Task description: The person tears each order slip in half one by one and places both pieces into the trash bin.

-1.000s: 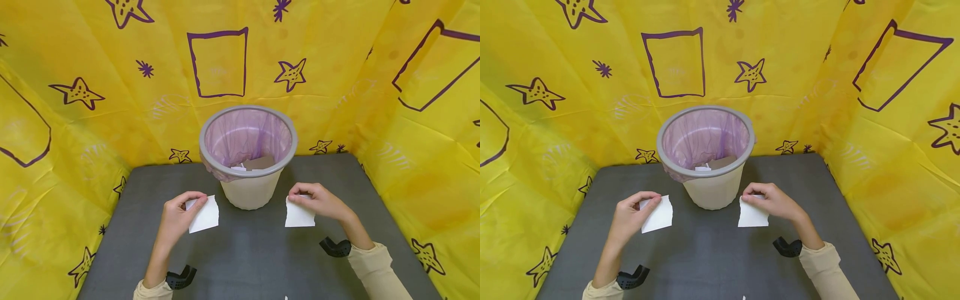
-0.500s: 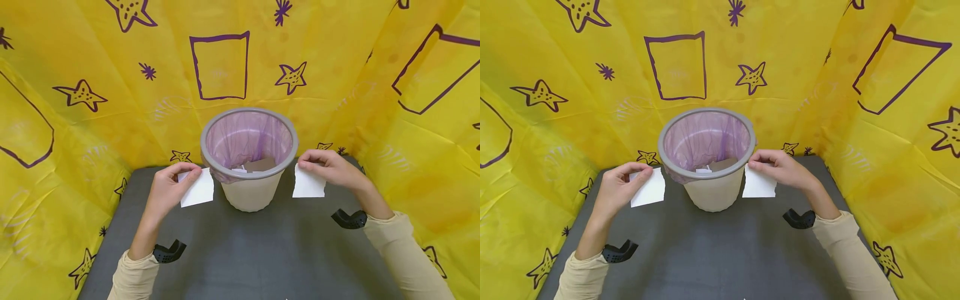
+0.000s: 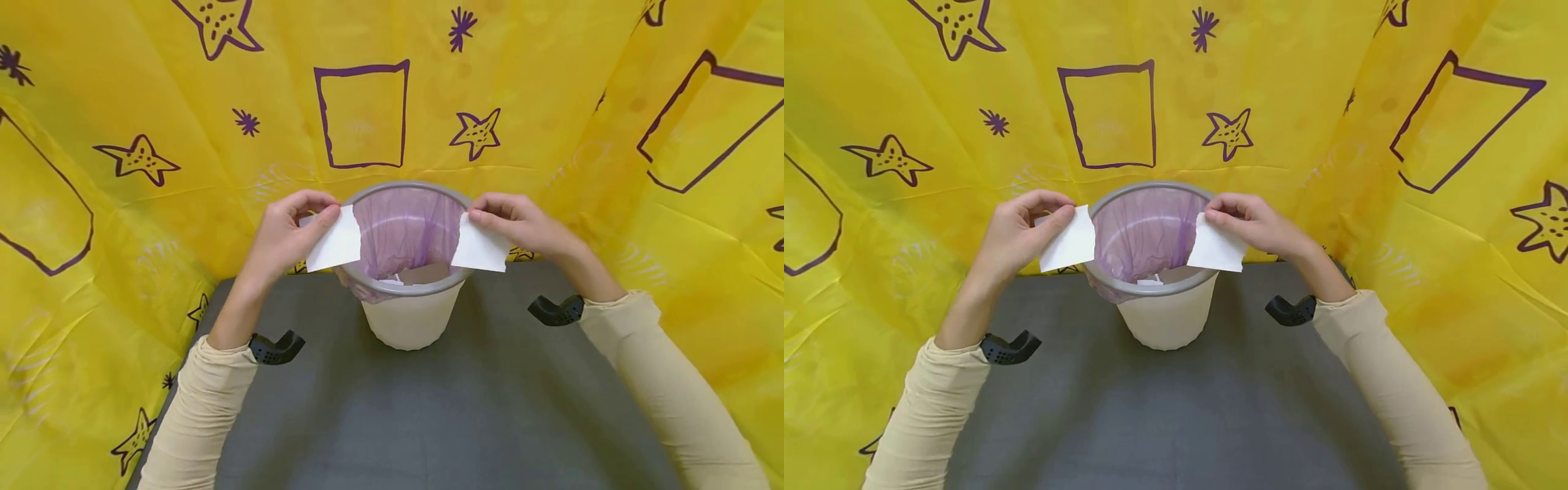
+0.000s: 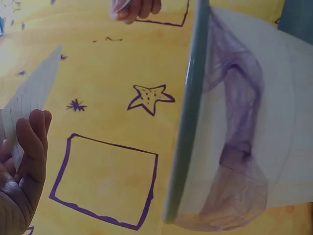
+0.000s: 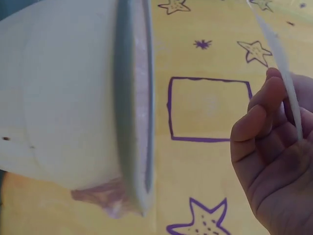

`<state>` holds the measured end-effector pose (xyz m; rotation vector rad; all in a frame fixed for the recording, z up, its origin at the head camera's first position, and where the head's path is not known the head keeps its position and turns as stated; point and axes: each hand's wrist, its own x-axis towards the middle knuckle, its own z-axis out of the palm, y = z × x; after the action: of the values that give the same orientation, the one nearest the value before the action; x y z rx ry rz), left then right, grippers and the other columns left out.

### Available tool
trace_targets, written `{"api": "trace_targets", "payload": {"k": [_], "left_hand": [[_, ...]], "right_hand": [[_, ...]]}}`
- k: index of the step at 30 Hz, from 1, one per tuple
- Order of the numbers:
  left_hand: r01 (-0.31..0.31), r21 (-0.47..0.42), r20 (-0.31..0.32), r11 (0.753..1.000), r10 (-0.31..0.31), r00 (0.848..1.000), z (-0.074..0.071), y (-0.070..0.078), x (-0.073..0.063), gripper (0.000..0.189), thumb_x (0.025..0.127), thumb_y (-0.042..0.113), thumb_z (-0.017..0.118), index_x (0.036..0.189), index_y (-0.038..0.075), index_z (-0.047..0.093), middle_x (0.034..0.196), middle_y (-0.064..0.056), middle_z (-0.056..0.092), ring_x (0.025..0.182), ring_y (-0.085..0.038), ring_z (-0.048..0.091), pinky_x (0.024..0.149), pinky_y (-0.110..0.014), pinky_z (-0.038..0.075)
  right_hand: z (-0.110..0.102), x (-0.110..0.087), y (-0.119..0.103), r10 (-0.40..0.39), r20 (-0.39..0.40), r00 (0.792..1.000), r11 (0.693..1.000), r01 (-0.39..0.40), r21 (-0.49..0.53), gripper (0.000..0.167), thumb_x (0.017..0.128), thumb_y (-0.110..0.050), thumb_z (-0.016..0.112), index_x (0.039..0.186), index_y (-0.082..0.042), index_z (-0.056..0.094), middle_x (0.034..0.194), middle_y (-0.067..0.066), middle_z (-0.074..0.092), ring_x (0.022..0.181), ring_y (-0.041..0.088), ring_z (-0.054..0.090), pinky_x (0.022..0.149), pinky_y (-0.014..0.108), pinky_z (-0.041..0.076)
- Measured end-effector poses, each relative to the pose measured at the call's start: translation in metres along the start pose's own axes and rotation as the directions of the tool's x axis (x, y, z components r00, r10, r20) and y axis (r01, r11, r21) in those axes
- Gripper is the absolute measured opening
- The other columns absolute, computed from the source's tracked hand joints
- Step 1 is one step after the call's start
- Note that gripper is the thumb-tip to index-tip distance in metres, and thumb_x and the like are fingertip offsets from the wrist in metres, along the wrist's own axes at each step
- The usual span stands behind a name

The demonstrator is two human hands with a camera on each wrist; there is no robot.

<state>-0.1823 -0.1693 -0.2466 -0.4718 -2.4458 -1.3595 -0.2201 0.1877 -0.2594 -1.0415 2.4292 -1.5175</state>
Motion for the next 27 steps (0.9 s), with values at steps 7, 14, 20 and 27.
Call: {"api": "trace_targets", "payload": {"k": [7, 14, 20, 27], "left_hand": [[0.032, -0.047, 0.103, 0.998, -0.027, 0.994, 0.008, 0.002, 0.028, 0.028, 0.095, 0.028, 0.062, 0.114, 0.009, 0.067, 0.109, -0.008, 0.068, 0.086, -0.018, 0.063, 0.067, -0.022, 0.053], [-0.014, 0.026, 0.192, 1.0, 0.009, 0.981, 0.021, 0.002, 0.045, 0.024, 0.095, 0.025, 0.062, 0.112, 0.009, 0.068, 0.111, -0.007, 0.069, 0.095, -0.018, 0.062, 0.077, -0.027, 0.052], [-0.001, 0.057, 0.228, 0.998, -0.012, 0.974, 0.031, -0.004, 0.052, 0.02, 0.094, 0.021, 0.064, 0.11, 0.01, 0.07, 0.11, -0.007, 0.07, 0.098, -0.019, 0.062, 0.081, -0.03, 0.052], [0.007, 0.09, 0.277, 0.996, -0.032, 0.96, 0.044, -0.013, 0.058, 0.021, 0.094, 0.021, 0.063, 0.111, 0.01, 0.07, 0.108, -0.008, 0.07, 0.097, -0.021, 0.061, 0.079, -0.031, 0.049]], "right_hand": [[0.004, 0.031, -0.008, 0.05, 0.012, 0.999, 0.988, -0.048, -0.145, 0.023, 0.101, -0.02, 0.05, 0.106, -0.001, 0.061, 0.085, 0.008, 0.057, 0.067, 0.02, 0.053, 0.056, 0.026, 0.048], [0.011, 0.05, -0.006, -0.001, 0.073, 0.997, 0.98, 0.015, -0.197, 0.019, 0.101, -0.014, 0.051, 0.106, 0.0, 0.062, 0.089, 0.01, 0.059, 0.075, 0.019, 0.051, 0.062, 0.023, 0.044], [0.015, 0.06, 0.001, 0.042, 0.111, 0.993, 0.979, -0.019, -0.204, 0.019, 0.101, -0.015, 0.051, 0.105, -0.001, 0.063, 0.085, 0.01, 0.058, 0.073, 0.018, 0.049, 0.062, 0.023, 0.041], [0.017, 0.067, 0.009, 0.088, 0.148, 0.985, 0.975, -0.055, -0.217, 0.021, 0.101, -0.015, 0.051, 0.107, 0.0, 0.064, 0.086, 0.01, 0.06, 0.071, 0.017, 0.049, 0.059, 0.023, 0.042]]}}
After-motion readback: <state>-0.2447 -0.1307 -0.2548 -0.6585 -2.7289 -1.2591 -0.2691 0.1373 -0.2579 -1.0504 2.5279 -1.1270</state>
